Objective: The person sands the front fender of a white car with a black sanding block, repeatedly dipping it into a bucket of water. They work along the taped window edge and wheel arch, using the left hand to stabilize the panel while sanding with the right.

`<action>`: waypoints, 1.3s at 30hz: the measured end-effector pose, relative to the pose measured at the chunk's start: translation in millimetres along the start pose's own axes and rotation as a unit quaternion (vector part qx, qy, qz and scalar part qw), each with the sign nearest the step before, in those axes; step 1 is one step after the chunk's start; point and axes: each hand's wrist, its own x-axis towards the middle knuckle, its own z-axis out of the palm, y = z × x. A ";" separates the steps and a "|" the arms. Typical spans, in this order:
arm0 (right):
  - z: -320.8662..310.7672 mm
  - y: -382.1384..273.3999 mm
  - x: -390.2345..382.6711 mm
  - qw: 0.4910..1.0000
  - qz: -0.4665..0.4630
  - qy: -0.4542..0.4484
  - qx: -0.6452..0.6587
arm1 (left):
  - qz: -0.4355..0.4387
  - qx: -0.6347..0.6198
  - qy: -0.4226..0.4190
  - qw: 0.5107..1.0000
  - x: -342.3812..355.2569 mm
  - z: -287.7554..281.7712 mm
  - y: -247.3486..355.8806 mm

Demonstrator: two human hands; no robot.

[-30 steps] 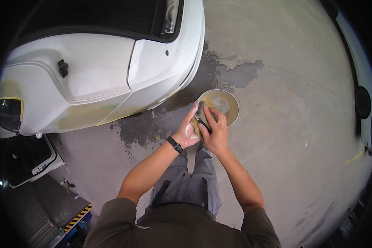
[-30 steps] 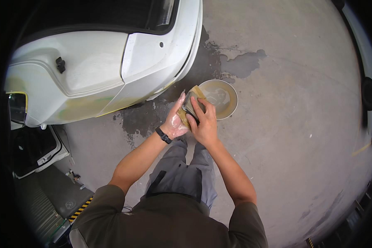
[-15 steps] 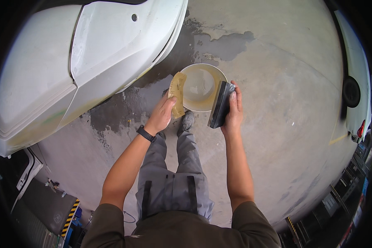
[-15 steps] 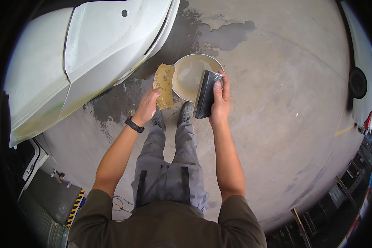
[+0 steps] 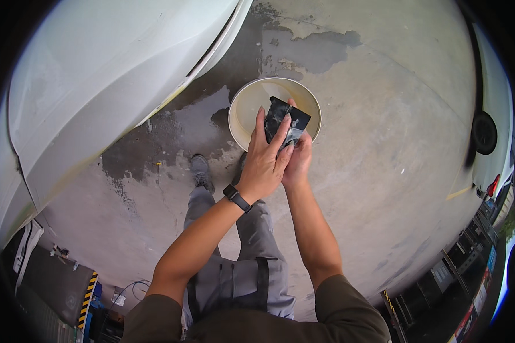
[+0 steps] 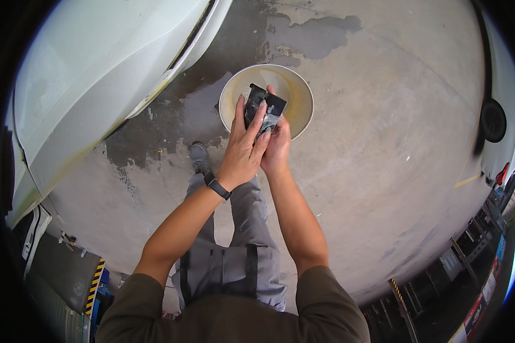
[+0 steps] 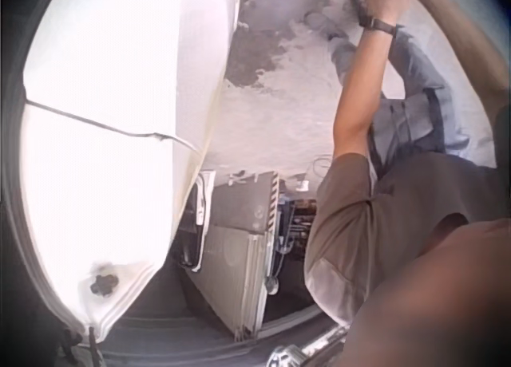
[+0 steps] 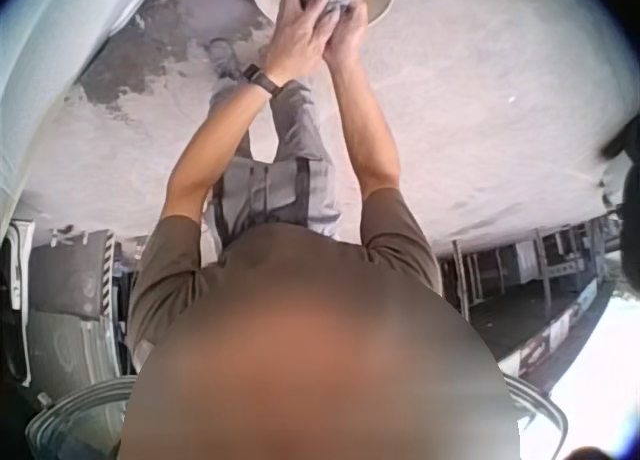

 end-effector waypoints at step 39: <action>418.3 -201.7 -125.1 0.303 -0.158 -0.433 -0.834 | 0.247 0.368 0.055 0.895 -210.6 -398.2 127.5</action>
